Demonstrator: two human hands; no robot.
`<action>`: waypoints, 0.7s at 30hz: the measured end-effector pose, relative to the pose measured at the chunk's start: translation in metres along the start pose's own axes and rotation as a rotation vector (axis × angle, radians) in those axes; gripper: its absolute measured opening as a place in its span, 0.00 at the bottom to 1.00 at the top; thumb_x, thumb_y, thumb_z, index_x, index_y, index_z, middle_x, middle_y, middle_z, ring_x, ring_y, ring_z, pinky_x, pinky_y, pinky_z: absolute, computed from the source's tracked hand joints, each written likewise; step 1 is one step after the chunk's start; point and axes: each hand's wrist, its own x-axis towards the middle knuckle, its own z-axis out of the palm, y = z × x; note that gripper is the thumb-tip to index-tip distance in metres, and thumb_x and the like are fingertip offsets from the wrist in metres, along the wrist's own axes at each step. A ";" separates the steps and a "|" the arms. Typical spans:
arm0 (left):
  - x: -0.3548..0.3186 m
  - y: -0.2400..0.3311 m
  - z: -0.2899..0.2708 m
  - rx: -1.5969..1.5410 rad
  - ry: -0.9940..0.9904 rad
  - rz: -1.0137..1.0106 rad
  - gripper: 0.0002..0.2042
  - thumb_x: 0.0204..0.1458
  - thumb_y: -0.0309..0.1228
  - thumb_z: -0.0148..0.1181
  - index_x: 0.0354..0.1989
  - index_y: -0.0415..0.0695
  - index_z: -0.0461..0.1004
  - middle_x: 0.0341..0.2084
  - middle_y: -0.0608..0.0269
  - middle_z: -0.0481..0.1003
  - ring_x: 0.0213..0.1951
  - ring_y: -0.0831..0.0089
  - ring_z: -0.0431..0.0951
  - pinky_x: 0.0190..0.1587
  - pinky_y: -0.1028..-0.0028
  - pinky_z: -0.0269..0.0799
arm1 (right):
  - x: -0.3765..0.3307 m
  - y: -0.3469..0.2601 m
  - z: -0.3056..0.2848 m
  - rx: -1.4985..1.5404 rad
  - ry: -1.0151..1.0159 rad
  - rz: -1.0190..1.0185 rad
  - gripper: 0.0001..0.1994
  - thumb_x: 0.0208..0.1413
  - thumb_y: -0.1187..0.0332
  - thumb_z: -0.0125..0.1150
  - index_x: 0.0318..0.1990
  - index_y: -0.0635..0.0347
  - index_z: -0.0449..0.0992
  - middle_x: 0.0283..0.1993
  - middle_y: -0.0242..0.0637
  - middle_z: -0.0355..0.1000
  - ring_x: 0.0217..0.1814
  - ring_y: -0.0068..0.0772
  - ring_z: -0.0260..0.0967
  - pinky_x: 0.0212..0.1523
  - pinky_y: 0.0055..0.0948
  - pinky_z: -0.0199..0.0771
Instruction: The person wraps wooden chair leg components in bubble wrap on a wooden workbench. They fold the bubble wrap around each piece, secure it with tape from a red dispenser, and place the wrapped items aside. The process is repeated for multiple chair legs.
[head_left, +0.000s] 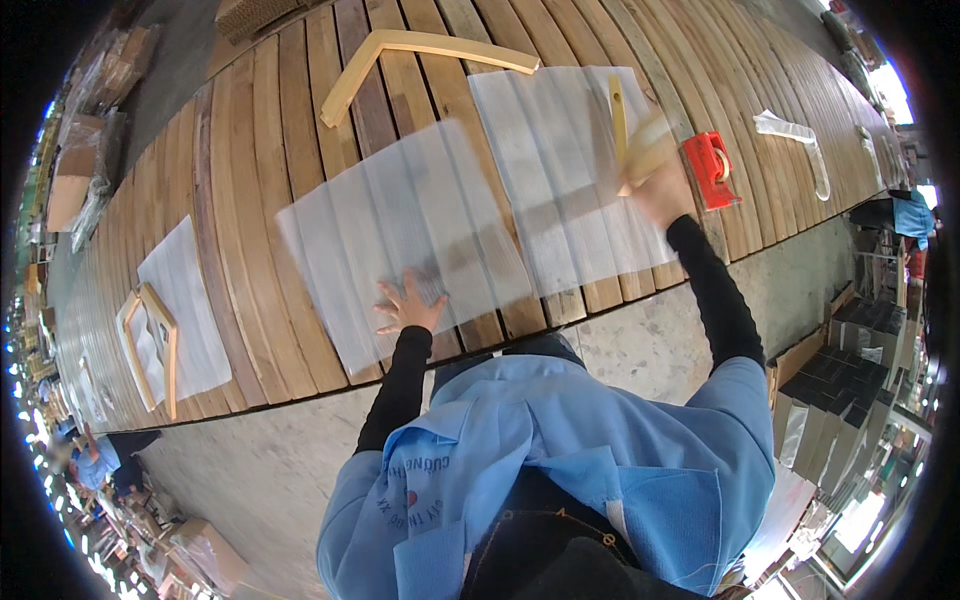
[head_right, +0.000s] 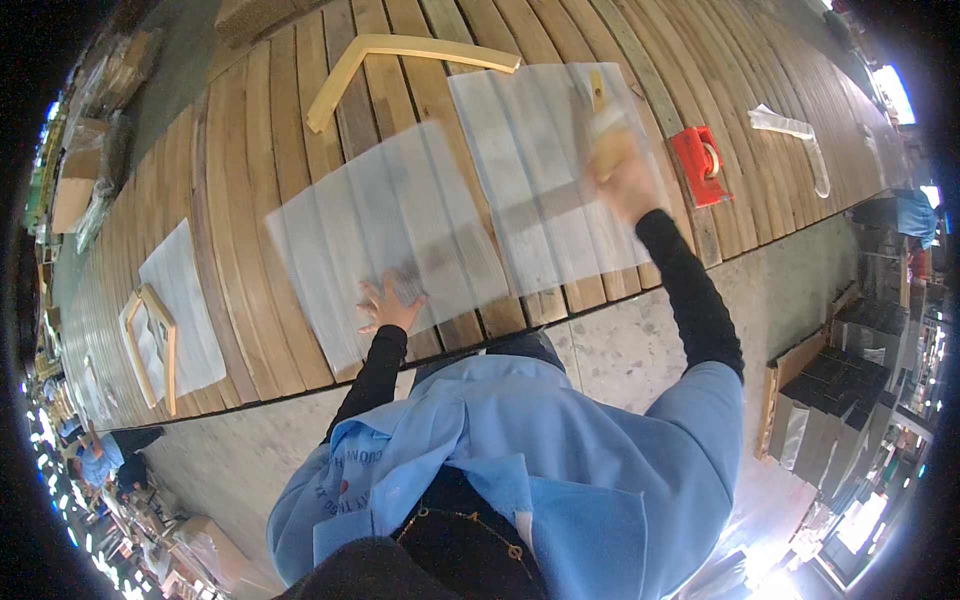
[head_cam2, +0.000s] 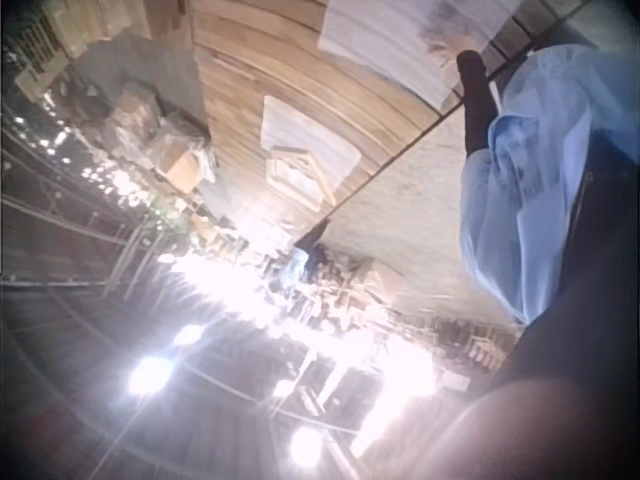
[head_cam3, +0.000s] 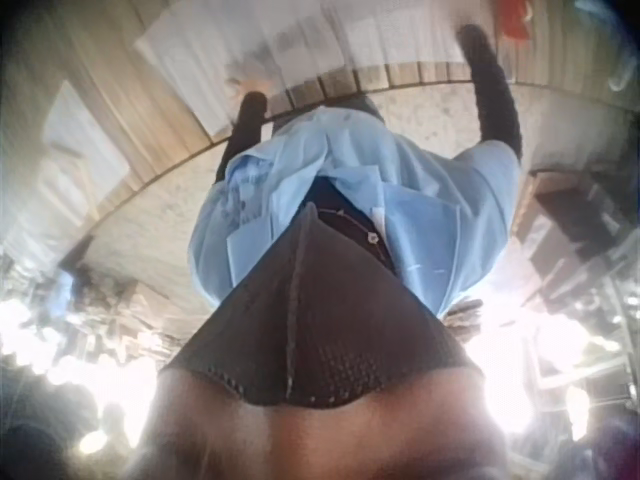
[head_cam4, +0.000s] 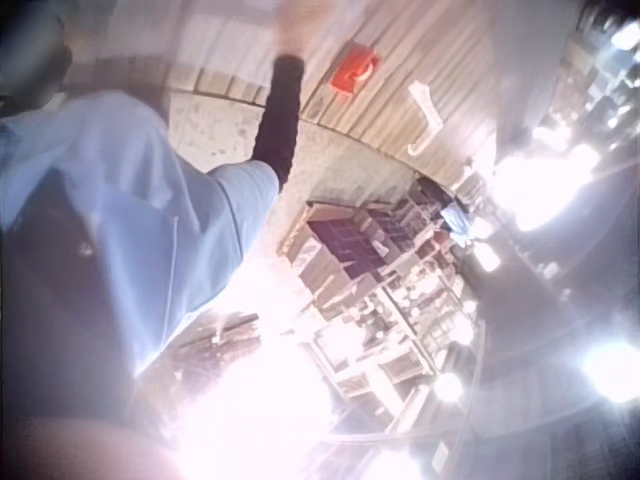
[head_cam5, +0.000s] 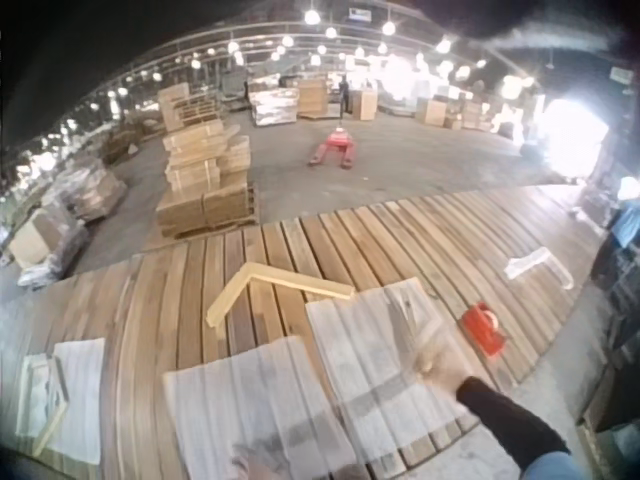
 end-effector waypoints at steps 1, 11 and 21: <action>-0.005 0.002 0.007 0.009 0.071 -0.026 0.52 0.45 0.67 0.66 0.78 0.75 0.45 0.80 0.56 0.29 0.76 0.30 0.25 0.57 0.10 0.25 | 0.019 -0.022 -0.033 0.257 0.087 0.180 0.21 0.51 0.74 0.65 0.54 0.69 0.73 0.47 0.43 0.78 0.45 0.41 0.78 0.48 0.43 0.79; 0.080 0.001 0.083 0.579 0.707 0.801 0.32 0.64 0.58 0.48 0.77 0.71 0.53 0.79 0.56 0.44 0.79 0.45 0.37 0.60 0.14 0.24 | -0.113 -0.123 -0.174 1.187 0.632 0.005 0.31 0.42 0.65 0.61 0.57 0.66 0.66 0.44 0.41 0.65 0.46 0.40 0.64 0.63 0.48 0.60; 0.011 0.166 0.068 0.067 0.212 0.689 0.29 0.67 0.56 0.45 0.75 0.65 0.59 0.78 0.57 0.47 0.78 0.50 0.43 0.66 0.21 0.25 | -0.149 -0.070 -0.197 1.230 0.839 0.097 0.22 0.59 0.64 0.60 0.56 0.66 0.65 0.44 0.41 0.65 0.45 0.39 0.64 0.59 0.43 0.61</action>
